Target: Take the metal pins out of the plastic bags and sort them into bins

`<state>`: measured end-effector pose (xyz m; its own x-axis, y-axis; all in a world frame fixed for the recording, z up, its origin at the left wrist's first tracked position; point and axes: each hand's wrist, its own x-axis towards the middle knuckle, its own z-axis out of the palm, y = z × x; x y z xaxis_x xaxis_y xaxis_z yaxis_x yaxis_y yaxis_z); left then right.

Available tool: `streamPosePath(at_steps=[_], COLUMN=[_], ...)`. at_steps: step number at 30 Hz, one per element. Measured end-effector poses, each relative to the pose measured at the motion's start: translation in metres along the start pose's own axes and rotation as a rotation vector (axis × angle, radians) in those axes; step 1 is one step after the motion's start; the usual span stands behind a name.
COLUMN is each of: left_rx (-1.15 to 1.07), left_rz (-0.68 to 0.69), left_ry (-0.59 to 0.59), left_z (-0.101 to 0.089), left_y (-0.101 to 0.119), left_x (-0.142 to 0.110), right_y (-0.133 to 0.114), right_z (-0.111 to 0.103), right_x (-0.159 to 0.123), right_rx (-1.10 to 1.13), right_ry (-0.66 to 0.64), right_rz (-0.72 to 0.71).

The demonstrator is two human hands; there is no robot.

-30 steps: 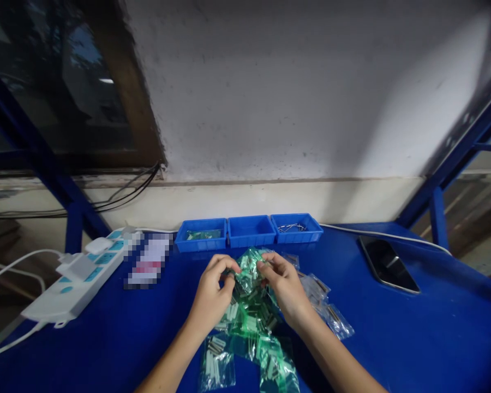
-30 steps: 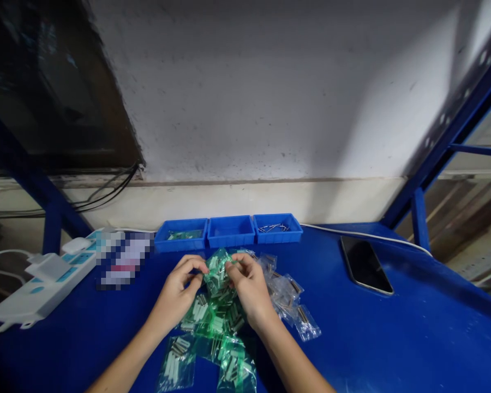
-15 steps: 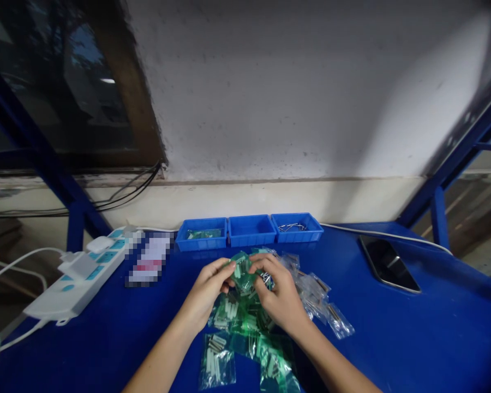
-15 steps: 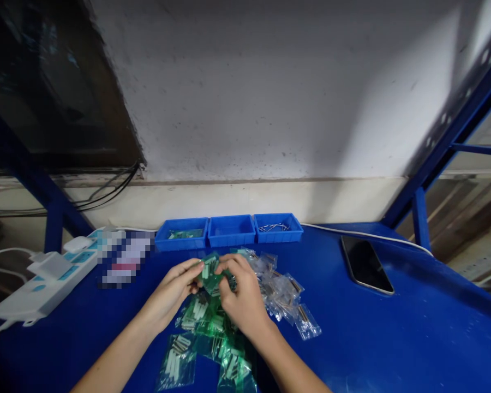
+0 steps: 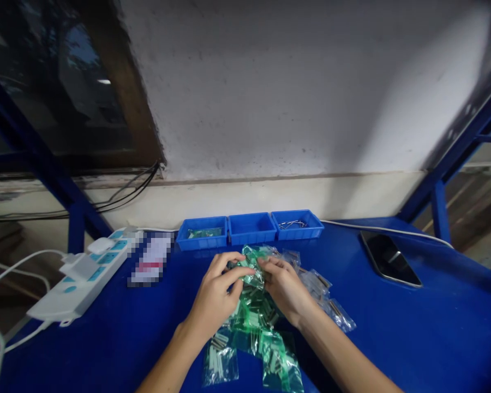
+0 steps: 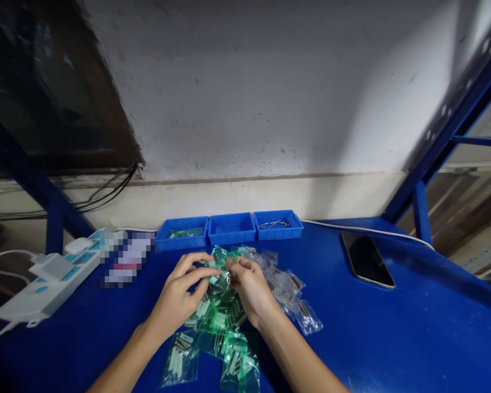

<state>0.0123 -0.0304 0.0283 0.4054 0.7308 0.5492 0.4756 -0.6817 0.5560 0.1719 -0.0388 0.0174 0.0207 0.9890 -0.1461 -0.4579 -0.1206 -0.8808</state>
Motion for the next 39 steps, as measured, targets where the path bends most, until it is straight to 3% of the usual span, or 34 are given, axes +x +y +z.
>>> streamPosePath(at_steps=[4,9,16,19,23,27,31,35,39], left_rx=[0.001,-0.118,-0.423,-0.565,-0.785,-0.795,-0.55,-0.206,-0.107], left_rz=[-0.072,-0.226,-0.597,-0.7,-0.727,-0.684,-0.509,-0.211,-0.067], left_ry=[0.064,0.181,0.154,0.073,0.036,0.158,0.224,0.138,0.041], left_z=[0.002,0.0,-0.002,-0.001,-0.002,-0.001,-0.001,-0.001,0.003], left_y=[0.003,0.007,-0.002,-0.008,-0.01,-0.009,-0.006,0.001,0.003], left_x=[-0.001,0.001,0.003,0.006,0.007,0.007,0.006,0.003,0.001], right_y=[-0.001,-0.003,-0.003,-0.003,-0.002,-0.001,-0.003,-0.007,-0.008], right_z=[0.0,-0.002,0.002,0.002,0.001,0.0,-0.001,-0.001,-0.002], right_x=[0.0,-0.001,-0.008,-0.01,-0.009,-0.005,-0.001,-0.001,-0.001], right_rx=[0.07,-0.113,-0.537,-0.612,-0.646,-0.635,-0.569,-0.42,-0.283], right_ry=[0.008,0.019,-0.091,-0.092,-0.039,0.08,0.11,0.079,0.054], right_rz=[-0.055,-0.272,-0.634,-0.688,-0.706,-0.627,-0.442,-0.203,-0.154])
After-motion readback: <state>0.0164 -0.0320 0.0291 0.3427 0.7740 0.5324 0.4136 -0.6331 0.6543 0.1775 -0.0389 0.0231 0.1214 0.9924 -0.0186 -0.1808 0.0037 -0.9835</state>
